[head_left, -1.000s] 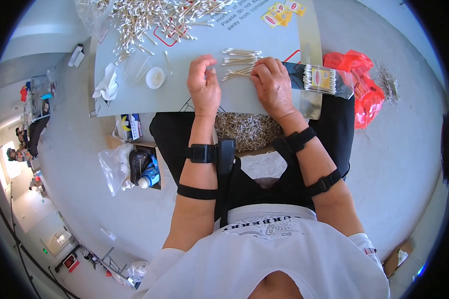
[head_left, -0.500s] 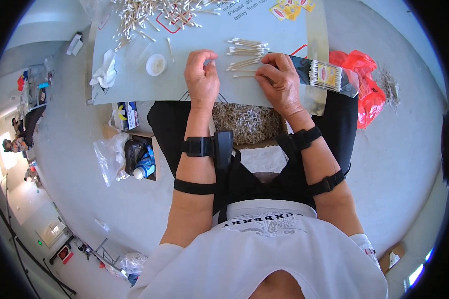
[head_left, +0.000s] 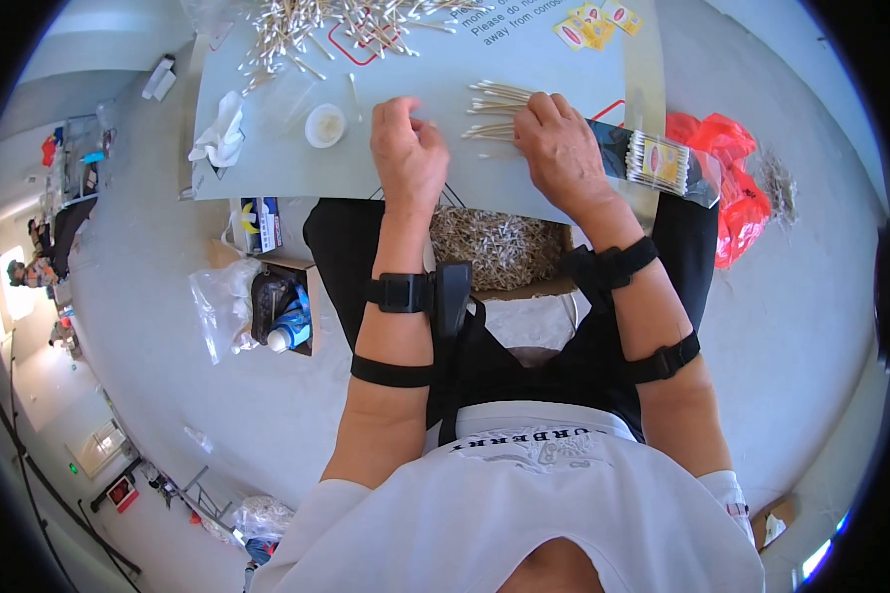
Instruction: The recorder is sorting and packing bundles of cotton swabs into small plastic bags.
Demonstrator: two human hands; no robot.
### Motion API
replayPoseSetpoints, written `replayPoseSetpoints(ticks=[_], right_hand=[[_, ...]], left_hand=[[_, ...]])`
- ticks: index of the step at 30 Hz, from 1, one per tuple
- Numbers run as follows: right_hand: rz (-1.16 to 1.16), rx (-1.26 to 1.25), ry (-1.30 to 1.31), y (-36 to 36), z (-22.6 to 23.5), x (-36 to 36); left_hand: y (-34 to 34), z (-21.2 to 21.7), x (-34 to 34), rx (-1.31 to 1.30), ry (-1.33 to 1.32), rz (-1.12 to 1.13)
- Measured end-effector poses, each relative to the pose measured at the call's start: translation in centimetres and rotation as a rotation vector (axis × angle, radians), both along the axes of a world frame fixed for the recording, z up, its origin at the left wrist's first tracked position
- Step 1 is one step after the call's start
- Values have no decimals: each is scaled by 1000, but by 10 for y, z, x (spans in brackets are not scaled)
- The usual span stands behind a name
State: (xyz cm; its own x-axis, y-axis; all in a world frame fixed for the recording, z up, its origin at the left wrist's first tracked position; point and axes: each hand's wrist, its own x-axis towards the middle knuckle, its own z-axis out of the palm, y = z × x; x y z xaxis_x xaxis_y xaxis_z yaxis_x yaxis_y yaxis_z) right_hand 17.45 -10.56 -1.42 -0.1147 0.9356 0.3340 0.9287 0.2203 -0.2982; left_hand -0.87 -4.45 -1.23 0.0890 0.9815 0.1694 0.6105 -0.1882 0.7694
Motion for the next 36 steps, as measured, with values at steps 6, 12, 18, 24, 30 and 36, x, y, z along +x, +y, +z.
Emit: replayPoseSetpoints(ticks=[6,12,18,24,30,36], right_hand=[[-84,82,300,-11,9,10],[17,7,430,-34,28,6],[229,-201,359,-52,19,9],[301,-315,382,-55,24,6],[263,-389,382,-59,26,1],[-240,-158,756,-53,14,-6]], left_hand=[[37,26,-2,118,463,60],[54,23,0,-44,619,95],[39,12,16,101,648,56],[61,-2,27,194,510,-78],[73,-2,60,170,291,-428],[50,1,56,145,342,-619]])
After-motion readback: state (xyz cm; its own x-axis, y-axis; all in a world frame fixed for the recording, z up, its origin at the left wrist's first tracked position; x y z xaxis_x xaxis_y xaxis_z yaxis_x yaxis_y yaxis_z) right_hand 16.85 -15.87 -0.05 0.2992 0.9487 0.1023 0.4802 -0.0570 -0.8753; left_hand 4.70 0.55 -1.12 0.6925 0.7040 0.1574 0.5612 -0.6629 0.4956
